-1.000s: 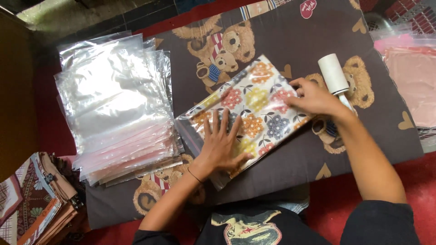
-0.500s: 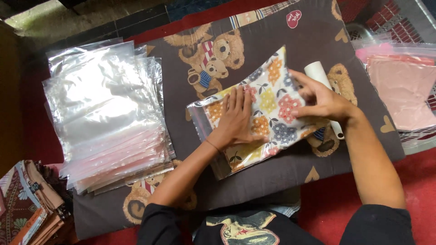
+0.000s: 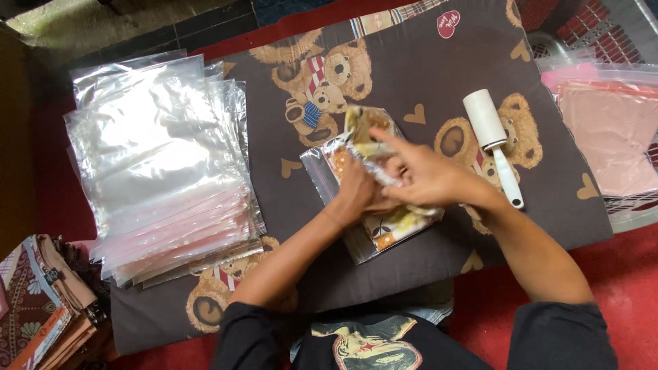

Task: Using a lint roller to clean a piece of patterned fabric and then carefully placing it into a clear plastic bag for packaging.

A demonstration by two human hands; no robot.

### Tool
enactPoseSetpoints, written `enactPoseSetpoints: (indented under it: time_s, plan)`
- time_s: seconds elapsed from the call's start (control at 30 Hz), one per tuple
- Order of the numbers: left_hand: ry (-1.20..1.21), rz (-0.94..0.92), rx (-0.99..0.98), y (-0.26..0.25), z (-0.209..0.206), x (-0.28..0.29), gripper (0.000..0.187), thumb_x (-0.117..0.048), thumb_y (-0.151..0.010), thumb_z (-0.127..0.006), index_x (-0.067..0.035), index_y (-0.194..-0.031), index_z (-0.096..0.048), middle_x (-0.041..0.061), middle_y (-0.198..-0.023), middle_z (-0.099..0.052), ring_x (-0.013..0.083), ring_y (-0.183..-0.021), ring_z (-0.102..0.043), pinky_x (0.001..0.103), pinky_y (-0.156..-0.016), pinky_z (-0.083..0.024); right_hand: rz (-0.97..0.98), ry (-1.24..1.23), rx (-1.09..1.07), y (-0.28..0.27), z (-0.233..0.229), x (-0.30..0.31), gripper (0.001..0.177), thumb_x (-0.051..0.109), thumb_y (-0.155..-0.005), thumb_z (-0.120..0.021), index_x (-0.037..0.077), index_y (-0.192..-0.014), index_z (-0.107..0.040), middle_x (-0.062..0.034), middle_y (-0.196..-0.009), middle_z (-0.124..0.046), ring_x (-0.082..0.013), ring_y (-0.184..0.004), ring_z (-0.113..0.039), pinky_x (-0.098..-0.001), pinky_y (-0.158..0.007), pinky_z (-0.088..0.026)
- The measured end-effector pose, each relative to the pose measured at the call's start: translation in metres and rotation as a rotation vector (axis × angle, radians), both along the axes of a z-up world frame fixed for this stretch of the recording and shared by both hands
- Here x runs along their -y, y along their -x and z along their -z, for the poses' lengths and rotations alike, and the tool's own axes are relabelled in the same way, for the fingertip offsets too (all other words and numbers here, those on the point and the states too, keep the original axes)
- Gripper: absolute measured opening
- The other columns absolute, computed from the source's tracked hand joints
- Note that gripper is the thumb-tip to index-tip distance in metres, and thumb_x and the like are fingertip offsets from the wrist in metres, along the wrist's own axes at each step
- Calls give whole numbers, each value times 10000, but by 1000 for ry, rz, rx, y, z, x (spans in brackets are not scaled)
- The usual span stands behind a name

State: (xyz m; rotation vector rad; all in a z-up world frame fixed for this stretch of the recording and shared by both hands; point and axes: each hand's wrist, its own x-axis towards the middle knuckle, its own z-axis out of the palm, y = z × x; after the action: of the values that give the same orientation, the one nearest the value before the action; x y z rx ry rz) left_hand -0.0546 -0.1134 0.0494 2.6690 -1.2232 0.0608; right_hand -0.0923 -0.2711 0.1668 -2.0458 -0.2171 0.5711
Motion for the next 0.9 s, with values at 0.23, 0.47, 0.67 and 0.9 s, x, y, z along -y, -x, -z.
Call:
enactPoseSetpoints:
  time_s: [0.23, 0.47, 0.67, 0.9]
  plan:
    - [95, -13, 49, -19, 29, -66, 824, -586, -734, -827, -122, -1358, -554, 253, -1426, -472, 498, -1334, -475, 595, -1016, -469, 139, -92, 151, 9, 21, 19, 917, 12, -792, -781, 42, -1597, -341, -99, -642, -659, -205, -581, -600, -313, -545, -498]
    - [567, -438, -304, -14, 2, -107, 144, -148, -935, -591, -225, -1048, -638, -36, -917, -632, 205, -939, -681, 340, -819, -555, 107, 381, 464, 20, 76, -19, 518, 465, -849, -735, 146, -1257, -711, -91, -982, -711, -289, -888, -647, -404, -768, -538]
    - [663, -80, 20, -13, 3, -81, 325, -88, -855, -690, -106, -1176, -637, 96, -1151, -614, 345, -1183, -589, 440, -1026, -482, 187, 737, 709, 52, 103, -50, 1027, 618, -826, -693, -20, -1552, -345, -360, -1565, -253, -604, -1440, -204, -739, -1049, -315]
    - [423, 41, 187, -14, 19, -57, 591, -335, -923, -688, -95, -1435, -516, 204, -1536, -416, 470, -1499, -286, 519, -1181, -304, 47, 630, 648, 57, 110, -26, 1125, 558, -781, -706, 66, -1633, -160, -299, -1682, -58, -558, -1518, -18, -729, -1145, -141]
